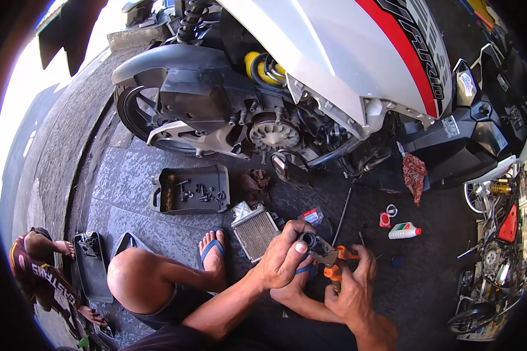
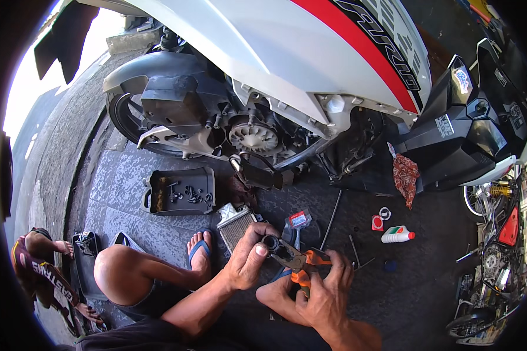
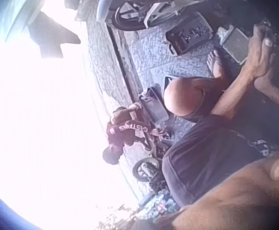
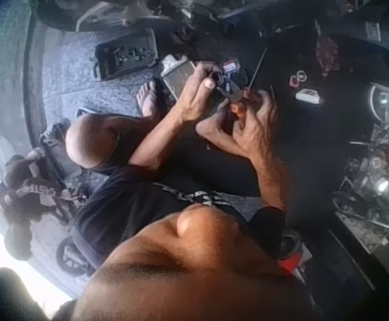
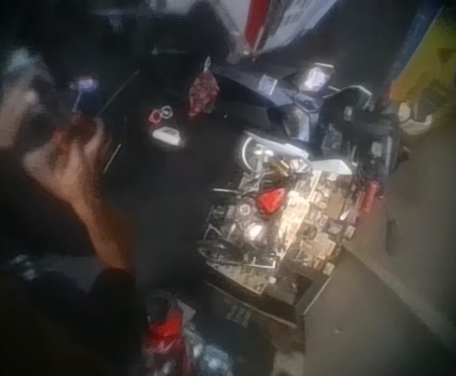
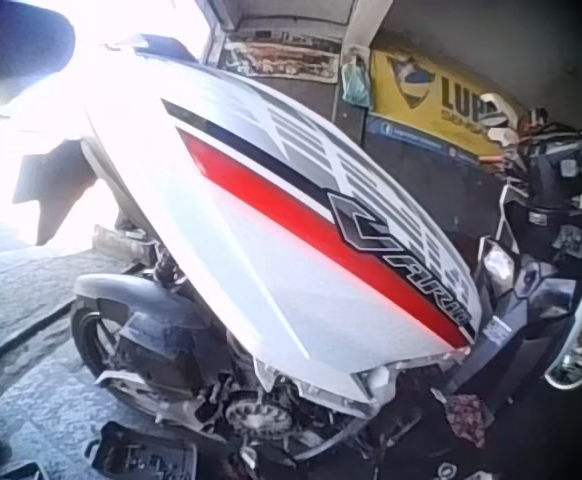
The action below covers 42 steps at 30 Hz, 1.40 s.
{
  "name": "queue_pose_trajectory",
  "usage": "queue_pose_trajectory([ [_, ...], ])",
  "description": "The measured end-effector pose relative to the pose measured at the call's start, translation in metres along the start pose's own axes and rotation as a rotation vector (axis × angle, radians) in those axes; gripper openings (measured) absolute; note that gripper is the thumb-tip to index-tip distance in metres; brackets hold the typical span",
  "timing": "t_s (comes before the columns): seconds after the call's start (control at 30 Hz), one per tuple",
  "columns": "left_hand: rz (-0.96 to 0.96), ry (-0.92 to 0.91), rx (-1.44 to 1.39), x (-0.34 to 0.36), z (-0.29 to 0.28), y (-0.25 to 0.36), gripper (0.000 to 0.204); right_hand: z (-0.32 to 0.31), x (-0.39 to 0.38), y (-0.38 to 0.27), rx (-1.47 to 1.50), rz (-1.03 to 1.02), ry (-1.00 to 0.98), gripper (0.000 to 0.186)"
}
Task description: The person prepares a replacement radiator by removing a hose clamp from an old hose and installing it onto a new component, then positions and secures the radiator assembly onto the motorcycle frame using a tool.
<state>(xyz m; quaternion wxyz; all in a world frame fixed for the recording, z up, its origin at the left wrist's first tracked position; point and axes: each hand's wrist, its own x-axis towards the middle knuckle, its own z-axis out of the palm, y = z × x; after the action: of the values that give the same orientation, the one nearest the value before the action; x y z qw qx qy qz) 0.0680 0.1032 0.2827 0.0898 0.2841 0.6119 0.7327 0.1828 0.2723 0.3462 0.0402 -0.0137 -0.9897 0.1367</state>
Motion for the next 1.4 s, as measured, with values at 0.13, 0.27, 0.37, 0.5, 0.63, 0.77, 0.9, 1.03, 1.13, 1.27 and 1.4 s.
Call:
queue_pose_trajectory([
  [0.13, 0.023, 0.005, -0.007, -0.002, 0.001, 0.000, 0.039, -0.003, -0.002, 0.000, -0.051, 0.000, 0.006, 0.047],
  [0.27, 0.023, 0.004, 0.016, -0.003, 0.001, -0.001, 0.038, -0.005, -0.004, -0.002, -0.036, 0.011, -0.002, 0.037],
  [0.37, -0.007, 0.003, 0.033, -0.002, 0.000, 0.003, 0.037, -0.007, -0.005, 0.002, -0.032, 0.004, -0.052, 0.032],
  [0.5, -0.068, -0.017, -0.008, -0.004, -0.001, -0.002, 0.036, -0.005, -0.011, 0.011, -0.049, -0.025, -0.078, 0.030],
  [0.63, -0.078, -0.025, -0.002, -0.002, -0.002, -0.003, 0.036, -0.008, -0.014, 0.012, -0.036, -0.009, -0.150, 0.031],
  [0.77, -0.159, -0.026, -0.025, -0.003, 0.000, -0.004, 0.037, -0.007, -0.016, 0.015, -0.002, -0.034, -0.125, 0.029],
  [0.9, -0.252, -0.046, -0.068, 0.001, 0.001, 0.002, 0.037, -0.003, -0.019, 0.022, 0.018, -0.002, -0.168, 0.028],
  [1.03, -0.296, -0.070, -0.152, 0.001, 0.002, -0.009, 0.033, -0.011, -0.018, 0.018, 0.040, 0.091, -0.271, 0.024],
  [1.13, -0.337, -0.086, -0.248, 0.000, 0.002, -0.019, 0.029, -0.016, -0.017, 0.018, 0.056, 0.127, -0.332, 0.021],
  [1.27, -0.499, -0.126, -0.386, 0.001, 0.001, -0.025, 0.024, -0.021, -0.015, 0.020, 0.048, 0.170, -0.410, 0.021],
  [1.4, -0.520, -0.155, -0.397, 0.003, 0.000, -0.026, 0.020, -0.029, -0.009, 0.017, 0.043, 0.192, -0.497, 0.022],
])
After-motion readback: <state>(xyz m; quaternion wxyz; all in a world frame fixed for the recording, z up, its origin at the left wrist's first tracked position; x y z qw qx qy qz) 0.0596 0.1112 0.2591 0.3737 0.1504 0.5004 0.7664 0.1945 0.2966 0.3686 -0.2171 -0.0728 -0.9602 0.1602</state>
